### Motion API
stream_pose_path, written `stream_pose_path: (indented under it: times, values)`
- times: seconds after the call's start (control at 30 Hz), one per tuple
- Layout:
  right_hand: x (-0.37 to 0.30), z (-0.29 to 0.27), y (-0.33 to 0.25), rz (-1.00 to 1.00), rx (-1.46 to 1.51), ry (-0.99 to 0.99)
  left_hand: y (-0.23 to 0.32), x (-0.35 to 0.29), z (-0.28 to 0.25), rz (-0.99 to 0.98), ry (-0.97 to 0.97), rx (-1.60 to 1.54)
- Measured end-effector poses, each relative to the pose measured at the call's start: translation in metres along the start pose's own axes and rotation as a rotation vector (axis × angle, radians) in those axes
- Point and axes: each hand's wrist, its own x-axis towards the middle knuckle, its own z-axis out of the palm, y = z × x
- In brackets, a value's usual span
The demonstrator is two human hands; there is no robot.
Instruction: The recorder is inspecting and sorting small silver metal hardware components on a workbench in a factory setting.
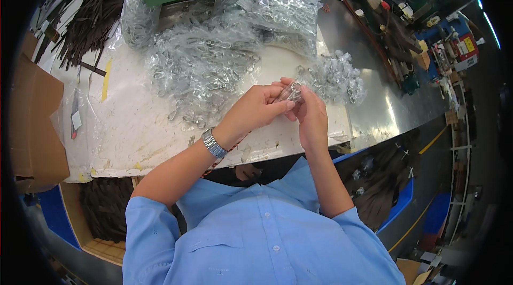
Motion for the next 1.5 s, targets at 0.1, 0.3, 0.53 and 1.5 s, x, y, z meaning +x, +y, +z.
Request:
stream_pose_path:
  times: [0.1, 0.3, 0.53, 1.5]
  values:
    - [-0.002, 0.011, -0.009, -0.043, 0.018, 0.005, -0.006, 0.0, -0.002, -0.049, -0.038, -0.122]
    - [-0.002, 0.0, -0.004, -0.085, 0.231, 0.004, -0.005, 0.002, -0.001, -0.088, -0.069, -0.175]
    - [-0.006, -0.009, -0.001, 0.092, -0.031, -0.056, -0.007, 0.004, -0.007, -0.081, -0.106, -0.145]
    - [-0.004, 0.007, 0.005, -0.046, 0.268, 0.037, -0.005, 0.0, 0.003, 0.055, 0.189, -0.191]
